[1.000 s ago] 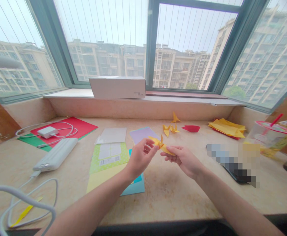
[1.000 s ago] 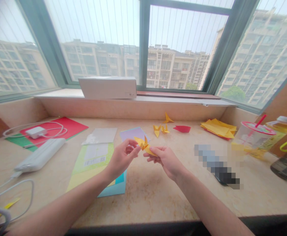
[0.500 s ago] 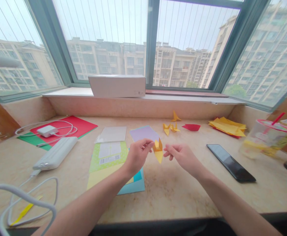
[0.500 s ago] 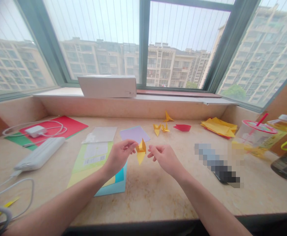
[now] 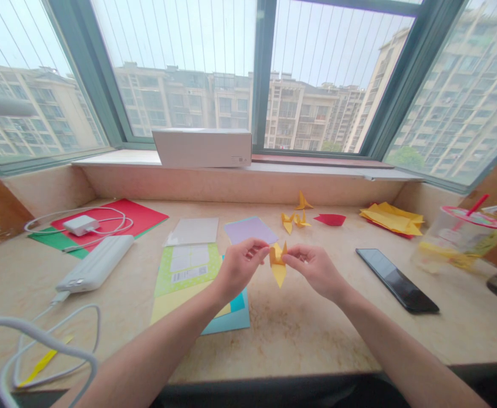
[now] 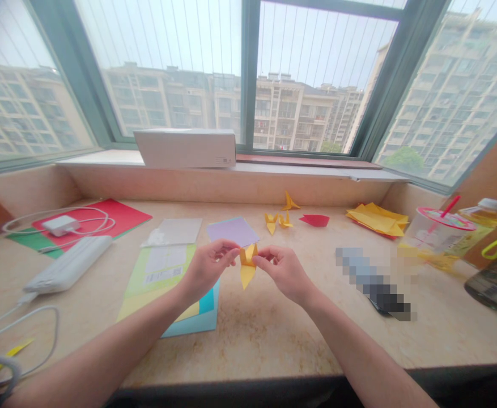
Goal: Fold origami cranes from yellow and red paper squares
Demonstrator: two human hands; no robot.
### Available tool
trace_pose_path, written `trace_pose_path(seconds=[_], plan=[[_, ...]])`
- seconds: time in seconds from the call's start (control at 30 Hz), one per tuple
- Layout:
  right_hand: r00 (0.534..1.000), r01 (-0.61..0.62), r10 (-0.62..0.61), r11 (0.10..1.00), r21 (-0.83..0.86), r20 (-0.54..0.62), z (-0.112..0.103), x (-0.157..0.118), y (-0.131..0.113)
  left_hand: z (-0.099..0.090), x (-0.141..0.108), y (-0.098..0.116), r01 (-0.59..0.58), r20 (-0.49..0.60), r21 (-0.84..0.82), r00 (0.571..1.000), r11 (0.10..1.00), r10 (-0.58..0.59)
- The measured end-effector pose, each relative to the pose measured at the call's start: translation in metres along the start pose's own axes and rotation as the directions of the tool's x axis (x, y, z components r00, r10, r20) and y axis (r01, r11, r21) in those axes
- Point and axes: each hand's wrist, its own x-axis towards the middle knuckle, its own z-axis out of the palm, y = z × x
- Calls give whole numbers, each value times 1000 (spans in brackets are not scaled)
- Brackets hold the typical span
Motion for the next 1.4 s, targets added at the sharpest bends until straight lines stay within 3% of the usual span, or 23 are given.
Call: trace_pose_path(seconds=[0.4,0.6,0.73,0.87,1.0,1.07,1.17,1.27,1.33,1.4], plan=[[999,36,-37,999,-19,-38,1,-1,-3,-1,-2,0,-15,8,42,1000,999,14],[993,48,-45,999,25,-108,3,-1,1,1,-5,2,-11,90,-20,996,1000,12],[978,96,-105,994,-58,-181,4,-2,0,3,-6,1,31,133,-51,991,998,-24],[928,168,-223,965,-200,-300,8,-5,0,5,-7,1,120,130,-154,986,981,-100],[934,248,-287,950,-189,-212,10,-9,-2,9,-7,0,233,211,-324,963,917,-170],[946,225,-251,964,-140,-205,9,-8,-3,9,-7,-1,240,212,-372,962,896,-170],[947,55,-60,998,-23,-315,3,-3,-2,9,-7,-2,226,195,-376,967,898,-162],[972,-112,138,984,142,-191,-3,4,0,11,-9,-4,201,214,-344,968,917,-132],[983,-140,164,963,232,-85,-5,6,3,12,-11,-6,199,246,-339,962,919,-118],[989,-117,138,953,281,-56,-5,7,5,15,-13,-7,208,276,-350,955,913,-112]])
